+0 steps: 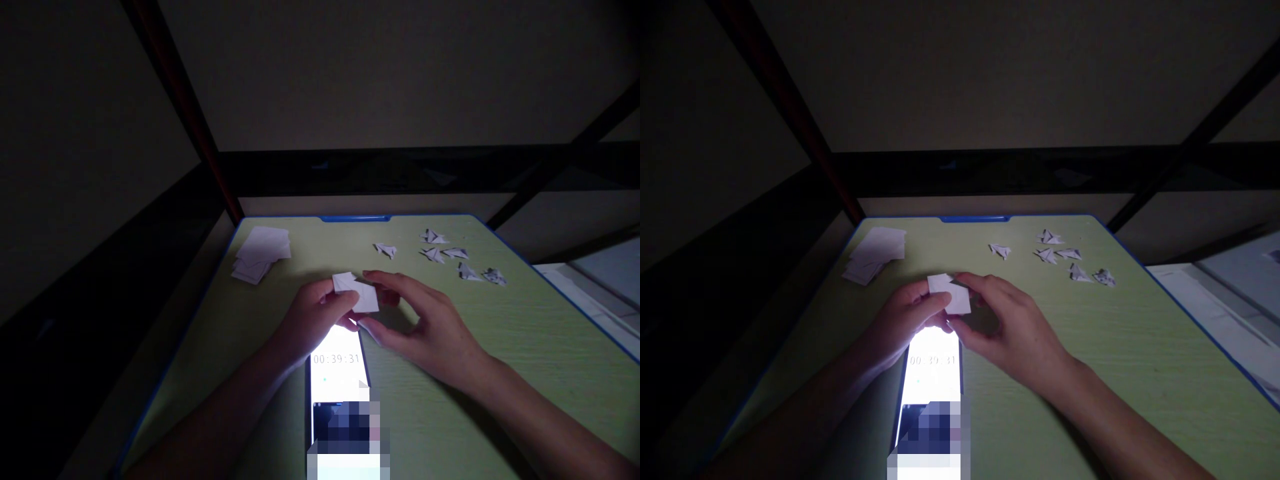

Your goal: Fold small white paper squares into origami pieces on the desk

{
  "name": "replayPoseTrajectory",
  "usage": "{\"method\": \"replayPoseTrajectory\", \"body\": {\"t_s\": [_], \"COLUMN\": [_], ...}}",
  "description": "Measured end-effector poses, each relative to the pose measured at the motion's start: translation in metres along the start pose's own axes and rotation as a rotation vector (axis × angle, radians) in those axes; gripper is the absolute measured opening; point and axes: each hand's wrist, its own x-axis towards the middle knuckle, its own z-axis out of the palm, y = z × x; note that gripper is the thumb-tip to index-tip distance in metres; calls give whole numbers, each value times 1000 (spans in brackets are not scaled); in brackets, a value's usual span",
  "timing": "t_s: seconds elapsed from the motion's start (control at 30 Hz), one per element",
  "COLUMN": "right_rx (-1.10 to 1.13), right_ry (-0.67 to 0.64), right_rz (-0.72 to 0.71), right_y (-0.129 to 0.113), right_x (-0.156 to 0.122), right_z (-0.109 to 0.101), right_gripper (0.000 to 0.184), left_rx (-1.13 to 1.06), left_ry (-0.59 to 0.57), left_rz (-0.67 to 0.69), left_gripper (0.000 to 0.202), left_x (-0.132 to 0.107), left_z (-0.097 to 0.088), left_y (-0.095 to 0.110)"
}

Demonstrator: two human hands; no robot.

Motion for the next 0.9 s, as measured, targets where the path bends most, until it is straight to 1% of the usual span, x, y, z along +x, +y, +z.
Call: {"method": "replayPoseTrajectory", "body": {"t_s": [0.1, 0.23, 0.3, 0.4, 0.57, 0.67, 0.9], "right_rx": [177, 313, 340, 358, 370, 398, 490], "right_ry": [-80, -124, -132, -139, -150, -135, -119], "right_rz": [22, 85, 113, 130, 129, 132, 199], "right_y": [-1, 1, 1, 3, 5, 5, 6], "right_x": [2, 4, 4, 5, 7, 7, 5], "right_z": [-3, -5, -6, -6, -7, -4, 1], "right_gripper": [42, 27, 21, 17, 15, 14, 11], "left_rx": [-81, -131, -117, -86, -70, -63, -62], "left_ry": [-7, -30, -27, -19, -16, -8, -67], "left_rz": [-46, -71, -70, -62, -64, -78, -94], "left_gripper": [16, 17, 17, 17, 16, 14, 14], "left_x": [1, 1, 1, -1, -2, -1, -1], "left_z": [-1, -1, -1, 0, 1, 2, 2], "left_y": [2, 4, 5, 4, 4, 4, 1]}}
